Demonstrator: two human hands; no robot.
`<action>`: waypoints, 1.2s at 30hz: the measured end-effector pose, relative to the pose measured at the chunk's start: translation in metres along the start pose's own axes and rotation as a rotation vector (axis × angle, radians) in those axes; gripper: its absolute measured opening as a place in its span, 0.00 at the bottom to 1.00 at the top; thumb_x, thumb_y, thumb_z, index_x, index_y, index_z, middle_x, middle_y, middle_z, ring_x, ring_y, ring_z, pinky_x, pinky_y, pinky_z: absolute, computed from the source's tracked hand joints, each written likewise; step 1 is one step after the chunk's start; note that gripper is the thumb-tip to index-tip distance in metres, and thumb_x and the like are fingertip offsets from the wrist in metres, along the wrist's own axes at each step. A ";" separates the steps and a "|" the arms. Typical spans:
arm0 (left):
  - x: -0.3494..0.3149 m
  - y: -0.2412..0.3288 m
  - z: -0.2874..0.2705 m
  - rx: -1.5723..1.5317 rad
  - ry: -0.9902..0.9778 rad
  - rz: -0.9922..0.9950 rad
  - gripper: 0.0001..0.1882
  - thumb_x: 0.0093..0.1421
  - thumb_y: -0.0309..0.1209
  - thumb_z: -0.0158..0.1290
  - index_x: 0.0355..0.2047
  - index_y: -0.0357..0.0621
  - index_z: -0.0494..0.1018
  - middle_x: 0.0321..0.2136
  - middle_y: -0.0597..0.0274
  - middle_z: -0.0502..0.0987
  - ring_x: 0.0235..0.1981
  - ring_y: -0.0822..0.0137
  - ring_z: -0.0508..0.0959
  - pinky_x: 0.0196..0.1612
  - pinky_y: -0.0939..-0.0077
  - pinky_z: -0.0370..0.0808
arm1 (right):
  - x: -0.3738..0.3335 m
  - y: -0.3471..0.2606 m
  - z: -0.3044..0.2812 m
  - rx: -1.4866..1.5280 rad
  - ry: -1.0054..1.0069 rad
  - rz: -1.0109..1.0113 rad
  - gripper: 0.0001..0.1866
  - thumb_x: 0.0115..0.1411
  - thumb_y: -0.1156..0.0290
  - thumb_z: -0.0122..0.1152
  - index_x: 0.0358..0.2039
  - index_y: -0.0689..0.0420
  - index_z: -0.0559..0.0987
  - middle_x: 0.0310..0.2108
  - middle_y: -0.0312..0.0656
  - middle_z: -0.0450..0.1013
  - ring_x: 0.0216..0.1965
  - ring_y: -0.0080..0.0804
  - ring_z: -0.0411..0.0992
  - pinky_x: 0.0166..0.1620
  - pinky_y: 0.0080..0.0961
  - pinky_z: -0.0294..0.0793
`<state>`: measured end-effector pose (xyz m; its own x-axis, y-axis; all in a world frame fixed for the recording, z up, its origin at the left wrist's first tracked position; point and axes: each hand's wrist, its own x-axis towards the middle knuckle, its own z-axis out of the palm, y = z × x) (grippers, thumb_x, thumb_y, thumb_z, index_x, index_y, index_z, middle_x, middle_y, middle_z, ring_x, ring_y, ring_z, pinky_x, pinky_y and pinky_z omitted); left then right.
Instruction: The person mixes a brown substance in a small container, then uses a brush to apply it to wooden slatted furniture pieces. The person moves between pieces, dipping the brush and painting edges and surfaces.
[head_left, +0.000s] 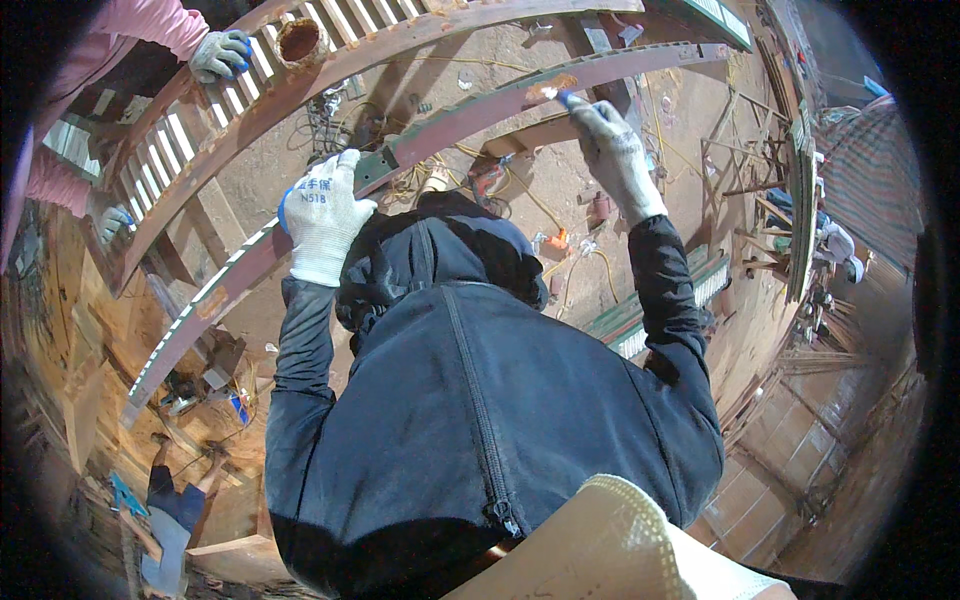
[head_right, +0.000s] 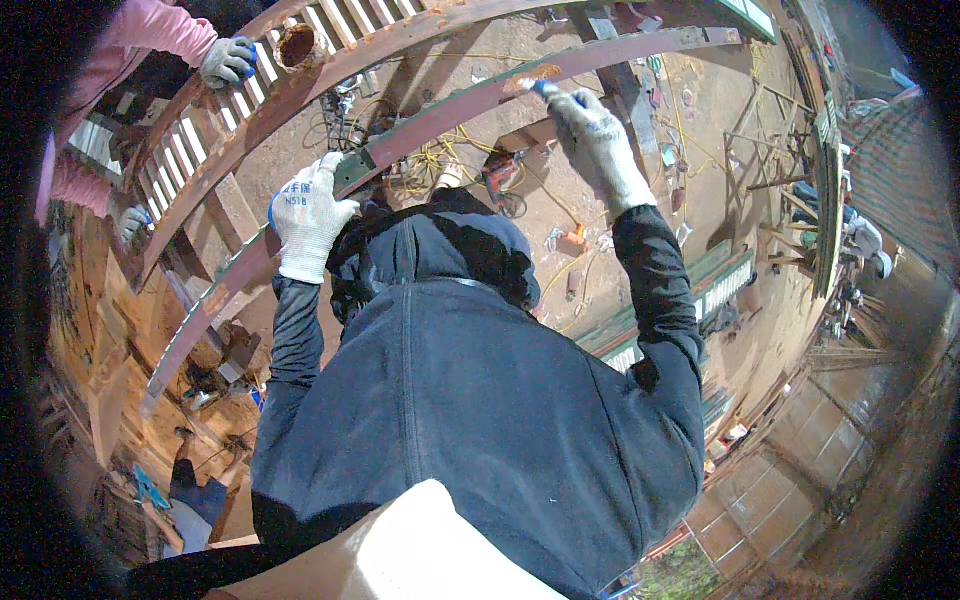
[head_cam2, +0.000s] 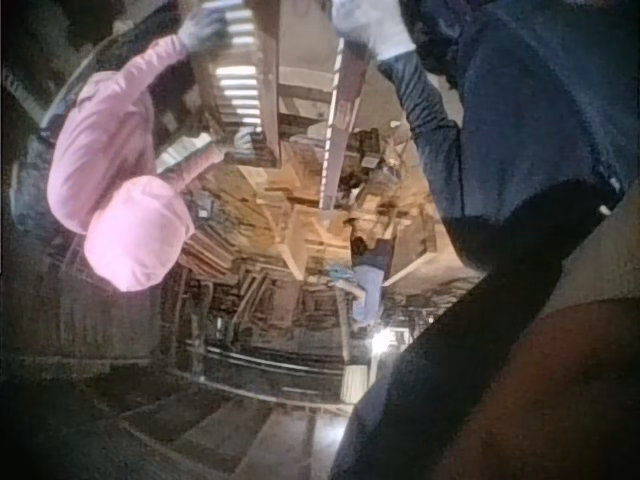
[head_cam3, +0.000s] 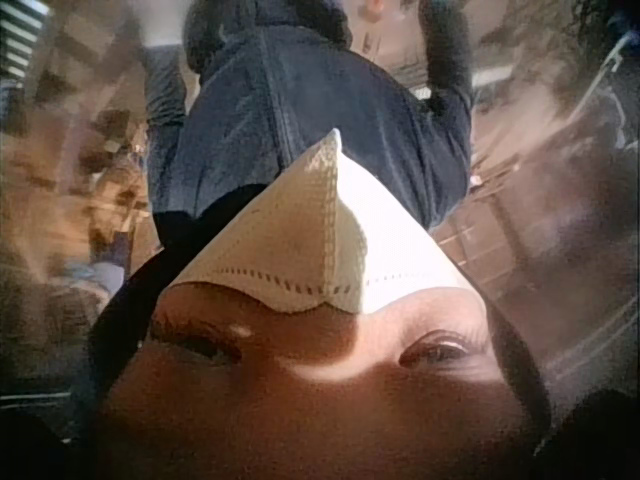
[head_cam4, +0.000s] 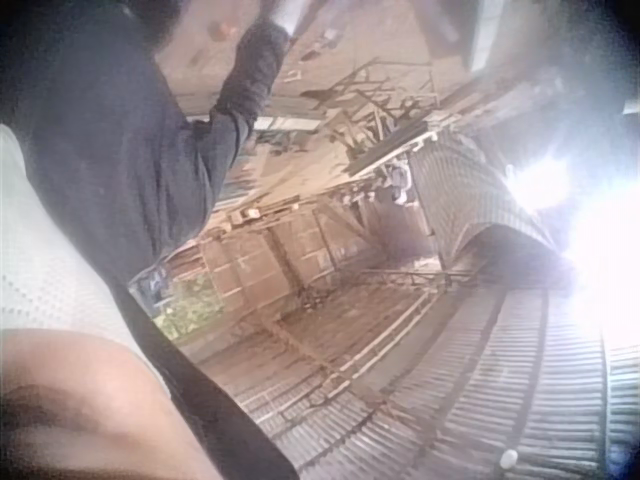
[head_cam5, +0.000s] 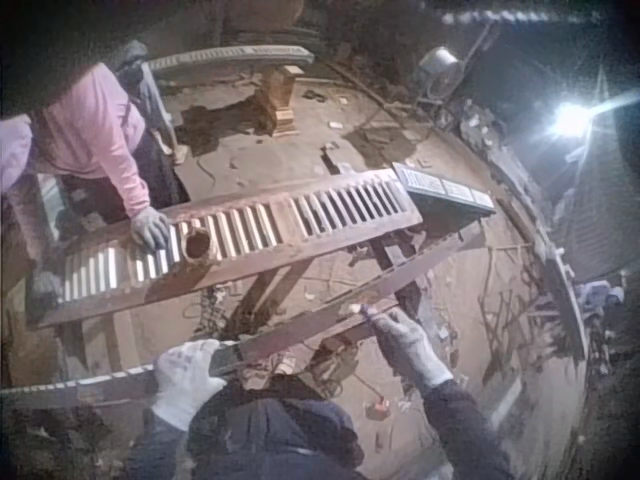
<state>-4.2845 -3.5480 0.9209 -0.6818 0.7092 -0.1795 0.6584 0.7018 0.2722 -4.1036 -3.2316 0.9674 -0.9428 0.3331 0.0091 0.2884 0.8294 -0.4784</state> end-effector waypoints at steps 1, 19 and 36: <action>0.000 0.001 0.000 0.005 -0.011 -0.003 0.33 0.41 0.39 0.69 0.50 0.51 0.73 0.41 0.60 0.80 0.42 0.60 0.81 0.45 0.66 0.78 | 0.003 0.002 0.001 -0.052 0.061 -0.050 0.17 0.60 0.79 0.56 0.50 0.51 0.77 0.32 0.46 0.71 0.31 0.45 0.74 0.33 0.36 0.74; 0.001 -0.005 0.014 -0.036 0.062 0.037 0.36 0.37 0.39 0.70 0.50 0.55 0.72 0.40 0.62 0.81 0.42 0.59 0.81 0.45 0.64 0.77 | 0.005 0.030 -0.014 -0.153 0.124 -0.007 0.19 0.63 0.72 0.54 0.55 0.49 0.74 0.36 0.47 0.72 0.37 0.49 0.76 0.37 0.43 0.76; 0.007 -0.016 0.003 -0.043 0.044 0.063 0.32 0.42 0.38 0.67 0.50 0.49 0.74 0.40 0.60 0.80 0.41 0.59 0.81 0.43 0.66 0.78 | -0.012 0.014 0.010 -0.021 0.028 -0.021 0.19 0.65 0.75 0.54 0.57 0.49 0.75 0.43 0.43 0.76 0.42 0.37 0.77 0.44 0.32 0.76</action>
<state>-4.2985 -3.5543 0.9123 -0.6529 0.7479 -0.1196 0.6871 0.6513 0.3221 -4.0903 -3.2285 0.9520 -0.9439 0.3273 0.0439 0.2720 0.8458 -0.4589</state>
